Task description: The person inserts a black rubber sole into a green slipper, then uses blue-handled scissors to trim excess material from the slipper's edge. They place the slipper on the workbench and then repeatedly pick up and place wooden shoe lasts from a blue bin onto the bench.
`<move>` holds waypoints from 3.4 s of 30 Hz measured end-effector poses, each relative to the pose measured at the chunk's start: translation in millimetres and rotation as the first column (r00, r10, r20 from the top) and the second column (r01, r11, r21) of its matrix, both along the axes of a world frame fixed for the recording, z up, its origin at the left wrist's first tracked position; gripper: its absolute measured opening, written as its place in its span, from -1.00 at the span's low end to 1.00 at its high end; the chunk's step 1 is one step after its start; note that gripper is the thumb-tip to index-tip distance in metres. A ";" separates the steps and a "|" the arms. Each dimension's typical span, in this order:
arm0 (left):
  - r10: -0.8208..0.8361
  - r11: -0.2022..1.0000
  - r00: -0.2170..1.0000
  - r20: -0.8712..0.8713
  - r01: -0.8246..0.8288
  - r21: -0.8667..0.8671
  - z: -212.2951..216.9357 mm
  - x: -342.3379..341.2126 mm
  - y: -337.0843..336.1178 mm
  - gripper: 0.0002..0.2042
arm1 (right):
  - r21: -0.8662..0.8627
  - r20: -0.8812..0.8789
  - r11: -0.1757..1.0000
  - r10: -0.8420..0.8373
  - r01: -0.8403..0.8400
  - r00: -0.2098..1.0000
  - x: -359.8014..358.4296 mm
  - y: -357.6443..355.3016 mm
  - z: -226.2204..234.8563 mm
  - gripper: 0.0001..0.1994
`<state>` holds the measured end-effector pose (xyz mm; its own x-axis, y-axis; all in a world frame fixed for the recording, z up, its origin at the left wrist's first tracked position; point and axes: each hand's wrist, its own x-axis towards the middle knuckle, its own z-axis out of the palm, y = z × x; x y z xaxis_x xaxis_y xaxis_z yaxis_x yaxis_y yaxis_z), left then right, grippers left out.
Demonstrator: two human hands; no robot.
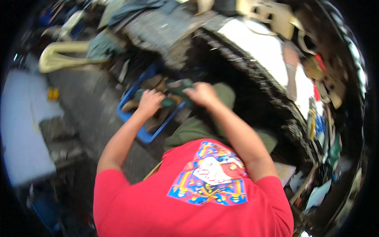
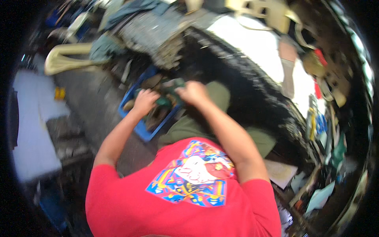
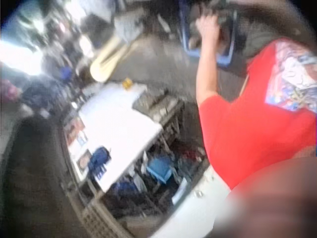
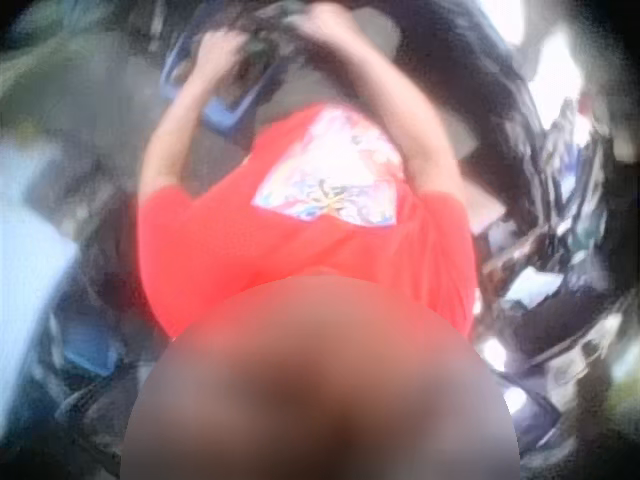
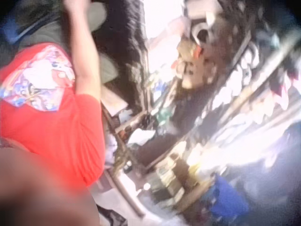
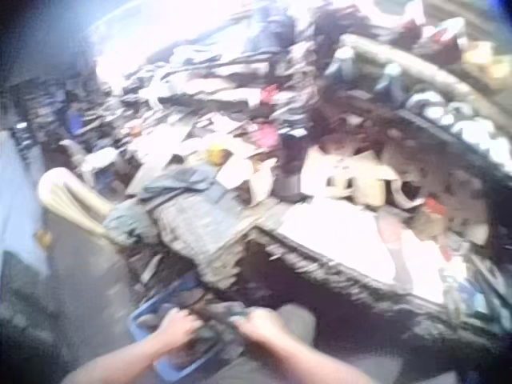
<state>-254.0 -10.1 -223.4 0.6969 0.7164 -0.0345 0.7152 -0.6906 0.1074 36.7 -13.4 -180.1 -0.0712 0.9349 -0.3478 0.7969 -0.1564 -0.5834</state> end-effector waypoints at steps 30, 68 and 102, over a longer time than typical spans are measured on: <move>0.301 0.861 0.912 0.279 -0.134 -0.490 29.8 172.6 -56.3 -0.65 | 0.581 0.400 0.755 -0.591 0.304 0.701 274.8 -132.3 149.2 -0.70; 0.838 -0.085 0.506 -0.203 -0.247 -0.965 -133.2 100.8 -46.4 -0.53 | -0.431 0.398 0.868 -0.065 0.248 0.915 244.7 -323.7 22.3 -0.52; 0.420 0.817 0.643 0.640 0.038 -0.575 -18.9 200.8 -19.3 0.01 | 0.397 0.562 0.862 -0.500 0.316 0.658 262.6 -128.8 176.9 -0.44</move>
